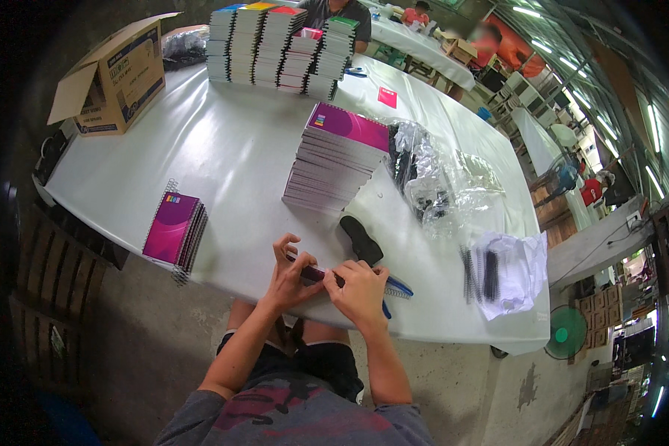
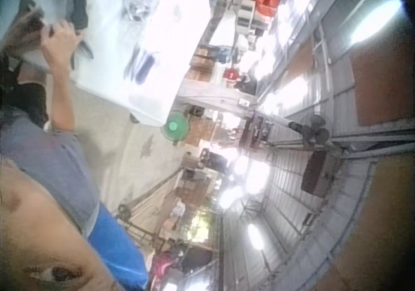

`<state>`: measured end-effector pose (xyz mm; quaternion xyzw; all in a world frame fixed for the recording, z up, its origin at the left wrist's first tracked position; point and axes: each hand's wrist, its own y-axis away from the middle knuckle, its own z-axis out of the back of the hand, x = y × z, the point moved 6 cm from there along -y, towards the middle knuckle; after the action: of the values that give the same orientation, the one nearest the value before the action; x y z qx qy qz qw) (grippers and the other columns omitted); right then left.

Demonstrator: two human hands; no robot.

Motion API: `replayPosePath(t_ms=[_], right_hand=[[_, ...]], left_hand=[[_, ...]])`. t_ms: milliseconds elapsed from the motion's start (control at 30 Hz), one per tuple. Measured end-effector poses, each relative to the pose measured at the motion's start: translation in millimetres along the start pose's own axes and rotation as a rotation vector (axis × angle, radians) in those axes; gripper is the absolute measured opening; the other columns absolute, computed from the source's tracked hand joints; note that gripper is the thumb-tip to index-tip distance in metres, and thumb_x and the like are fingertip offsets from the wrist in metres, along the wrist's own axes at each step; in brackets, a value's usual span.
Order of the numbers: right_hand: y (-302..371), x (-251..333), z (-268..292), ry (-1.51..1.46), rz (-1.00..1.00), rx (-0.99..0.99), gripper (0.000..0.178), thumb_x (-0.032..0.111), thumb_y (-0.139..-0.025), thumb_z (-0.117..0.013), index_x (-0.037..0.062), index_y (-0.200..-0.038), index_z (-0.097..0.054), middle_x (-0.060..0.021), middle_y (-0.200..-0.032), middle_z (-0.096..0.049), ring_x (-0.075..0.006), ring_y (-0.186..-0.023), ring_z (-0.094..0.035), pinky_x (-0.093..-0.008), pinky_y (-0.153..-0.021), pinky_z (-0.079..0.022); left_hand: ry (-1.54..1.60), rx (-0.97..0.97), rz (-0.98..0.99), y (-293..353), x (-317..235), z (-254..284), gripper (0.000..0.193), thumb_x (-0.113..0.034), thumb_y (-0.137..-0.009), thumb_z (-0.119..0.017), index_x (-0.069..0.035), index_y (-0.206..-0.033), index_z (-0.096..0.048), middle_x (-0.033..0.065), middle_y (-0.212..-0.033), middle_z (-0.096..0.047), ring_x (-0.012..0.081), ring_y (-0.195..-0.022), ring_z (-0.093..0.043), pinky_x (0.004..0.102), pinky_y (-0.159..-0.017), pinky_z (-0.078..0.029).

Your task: The person assembles spiral-bound notebooks by inserting a plastic coil into pre-punched holes and trimming the excess with pliers. They handle notebooks one at a time, stacking completed units on the table.

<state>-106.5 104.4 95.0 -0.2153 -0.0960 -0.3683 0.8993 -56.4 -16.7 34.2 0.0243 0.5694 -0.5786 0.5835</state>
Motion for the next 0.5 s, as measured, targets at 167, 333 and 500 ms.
replayPosePath(t_ms=[167, 333, 500], right_hand=[[1, -3, -1, 0.027, -0.043, 0.024, 0.018, 0.025, -0.075, -0.059, 0.0099, -0.07, -0.066, -0.0017, -0.076, -0.064, -0.0191, -0.079, -0.058, -0.0437, -0.081, -0.032], [1, -11, -3, -0.157, -0.2, 0.237, 0.022, 0.026, -0.077, -0.055, 0.008, -0.078, -0.068, -0.0034, -0.081, -0.066, -0.0215, -0.079, -0.059, -0.0436, -0.083, -0.033], [-27, -69, 3, -0.799, -0.217, 0.379, 0.04, 0.031, -0.077, -0.055, 0.0135, -0.114, -0.06, -0.0133, -0.099, -0.063, -0.0271, -0.096, -0.059, -0.0499, -0.089, -0.038]], left_hand=[[-0.002, 0.012, -0.023, -1, -1, 2, 0.039, -0.021, -0.058, -0.081, -0.01, -0.084, -0.054, 0.016, -0.111, -0.03, 0.0324, -0.103, -0.039, 0.0398, -0.079, -0.042], [0.016, 0.036, -0.028, 1, -1, 4, 0.041, -0.023, -0.056, -0.082, -0.01, -0.084, -0.054, 0.0161, -0.11, -0.032, 0.032, -0.102, -0.039, 0.0399, -0.08, -0.042], [0.107, 0.07, 0.0, -1, -4, 12, 0.048, -0.03, -0.053, -0.085, -0.009, -0.085, -0.055, 0.0146, -0.104, -0.037, 0.0309, -0.097, -0.042, 0.0384, -0.08, -0.041]])
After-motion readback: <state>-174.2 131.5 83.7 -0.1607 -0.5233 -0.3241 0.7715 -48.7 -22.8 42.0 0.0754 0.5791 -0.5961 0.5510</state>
